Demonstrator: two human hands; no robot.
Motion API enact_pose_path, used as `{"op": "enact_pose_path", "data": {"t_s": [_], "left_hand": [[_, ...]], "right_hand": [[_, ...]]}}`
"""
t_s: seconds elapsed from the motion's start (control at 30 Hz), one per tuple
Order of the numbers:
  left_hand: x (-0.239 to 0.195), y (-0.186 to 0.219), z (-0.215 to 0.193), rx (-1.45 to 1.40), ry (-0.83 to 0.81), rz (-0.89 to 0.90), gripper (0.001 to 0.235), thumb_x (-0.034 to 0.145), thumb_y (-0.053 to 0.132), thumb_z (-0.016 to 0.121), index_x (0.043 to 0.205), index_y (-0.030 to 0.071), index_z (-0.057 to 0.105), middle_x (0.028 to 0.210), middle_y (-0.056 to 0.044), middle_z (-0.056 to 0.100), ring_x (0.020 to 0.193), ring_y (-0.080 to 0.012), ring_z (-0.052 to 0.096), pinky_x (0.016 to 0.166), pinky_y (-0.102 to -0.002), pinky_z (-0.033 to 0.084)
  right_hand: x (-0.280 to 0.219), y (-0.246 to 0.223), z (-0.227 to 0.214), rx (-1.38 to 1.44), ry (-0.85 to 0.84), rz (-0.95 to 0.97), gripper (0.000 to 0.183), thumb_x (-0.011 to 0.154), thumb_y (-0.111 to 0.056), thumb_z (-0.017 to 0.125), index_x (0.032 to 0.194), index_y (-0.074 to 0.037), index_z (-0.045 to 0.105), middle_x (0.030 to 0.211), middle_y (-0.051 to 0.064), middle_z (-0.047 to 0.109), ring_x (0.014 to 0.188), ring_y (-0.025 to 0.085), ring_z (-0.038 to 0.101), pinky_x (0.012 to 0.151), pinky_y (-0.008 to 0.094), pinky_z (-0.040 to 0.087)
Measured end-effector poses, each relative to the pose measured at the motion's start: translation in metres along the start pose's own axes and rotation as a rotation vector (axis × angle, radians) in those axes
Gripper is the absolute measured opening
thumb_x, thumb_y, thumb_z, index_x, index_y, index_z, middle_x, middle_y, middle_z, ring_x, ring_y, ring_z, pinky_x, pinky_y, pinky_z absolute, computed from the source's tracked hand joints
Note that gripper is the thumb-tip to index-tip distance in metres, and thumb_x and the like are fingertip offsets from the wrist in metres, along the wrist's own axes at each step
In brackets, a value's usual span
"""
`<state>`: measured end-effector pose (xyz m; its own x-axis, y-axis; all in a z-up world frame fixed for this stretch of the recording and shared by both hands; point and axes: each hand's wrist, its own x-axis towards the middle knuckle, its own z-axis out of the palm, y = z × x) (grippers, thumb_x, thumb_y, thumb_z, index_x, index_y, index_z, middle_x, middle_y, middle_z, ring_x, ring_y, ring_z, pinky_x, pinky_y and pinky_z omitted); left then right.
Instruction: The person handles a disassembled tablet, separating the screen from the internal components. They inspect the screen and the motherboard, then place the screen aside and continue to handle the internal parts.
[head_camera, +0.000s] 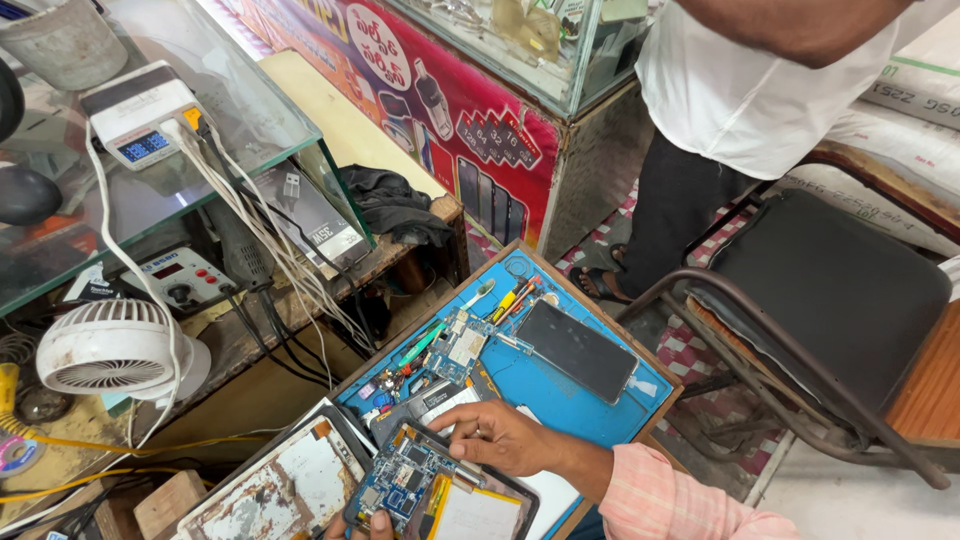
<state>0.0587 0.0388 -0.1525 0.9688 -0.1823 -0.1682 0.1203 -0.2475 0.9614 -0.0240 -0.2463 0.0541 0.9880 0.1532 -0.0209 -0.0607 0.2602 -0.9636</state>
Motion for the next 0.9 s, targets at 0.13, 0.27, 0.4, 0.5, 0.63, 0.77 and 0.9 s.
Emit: {"op": "enact_pose_path", "data": {"t_s": [0.13,0.27,0.4,0.5,0.63,0.77,0.9], "left_hand": [[-0.027,0.021,0.021,-0.366,0.141,0.059,0.058,0.085,0.01,0.073,0.13,-0.008,0.043,0.117,-0.028,0.066,0.109,-0.027,0.07,0.096,-0.042,0.057],[-0.067,0.067,0.044,-0.604,0.29,0.155,0.061,0.087,-0.002,0.069,0.14,-0.015,0.042,0.125,-0.031,0.064,0.109,-0.0287,0.069,0.095,-0.043,0.056],[-0.088,0.107,0.035,-0.621,0.038,0.109,0.061,0.096,0.001,0.062,0.149,-0.004,0.032,0.118,-0.018,0.068,0.102,-0.0171,0.068,0.086,-0.03,0.057],[-0.092,0.117,0.037,-0.484,-0.004,0.017,0.07,0.099,0.004,0.066,0.157,0.0,0.028,0.087,-0.007,0.058,0.07,-0.004,0.051,0.056,-0.02,0.04],[-0.088,0.129,0.037,-0.452,-0.01,0.008,0.065,0.102,0.009,0.063,0.155,-0.001,0.026,0.082,-0.006,0.069,0.068,-0.0031,0.058,0.057,-0.018,0.043],[-0.085,0.147,0.032,-0.422,-0.016,0.034,0.069,0.104,0.01,0.062,0.161,0.001,0.024,0.086,-0.006,0.071,0.067,-0.002,0.057,0.058,-0.017,0.042],[-0.084,0.165,0.026,-0.45,-0.038,0.053,0.07,0.107,0.01,0.059,0.166,0.002,0.022,0.089,-0.009,0.072,0.071,-0.0028,0.059,0.063,-0.017,0.045]], "right_hand": [[0.0,0.003,-0.004,-0.152,-0.015,-0.015,0.042,0.106,-0.023,0.066,0.138,0.003,0.059,0.1,0.011,0.076,0.085,0.008,0.067,0.077,0.024,0.055],[0.001,0.021,-0.007,-0.159,0.107,0.184,0.037,0.098,-0.015,0.067,0.13,0.001,0.06,0.094,0.008,0.072,0.072,0.01,0.062,0.066,0.028,0.052],[0.0,0.044,-0.016,-0.351,0.211,0.096,0.033,0.095,-0.01,0.072,0.126,0.001,0.065,0.092,0.005,0.072,0.074,0.005,0.062,0.062,0.025,0.053],[-0.003,0.057,-0.02,-0.188,0.265,0.068,0.036,0.096,-0.009,0.07,0.129,0.0,0.06,0.094,0.003,0.071,0.073,0.005,0.061,0.058,0.022,0.05],[-0.001,0.051,-0.018,-0.086,0.153,0.038,0.039,0.1,-0.011,0.067,0.137,-0.002,0.056,0.092,0.002,0.071,0.073,0.003,0.06,0.059,0.02,0.048],[0.0,0.045,-0.014,-0.198,0.153,0.013,0.048,0.105,-0.007,0.066,0.151,0.0,0.054,0.087,0.001,0.062,0.073,0.001,0.051,0.061,0.019,0.041],[-0.002,0.031,-0.007,-0.128,0.105,0.046,0.062,0.102,-0.008,0.066,0.159,-0.003,0.042,0.091,0.002,0.066,0.077,0.002,0.053,0.065,0.017,0.041]]}}
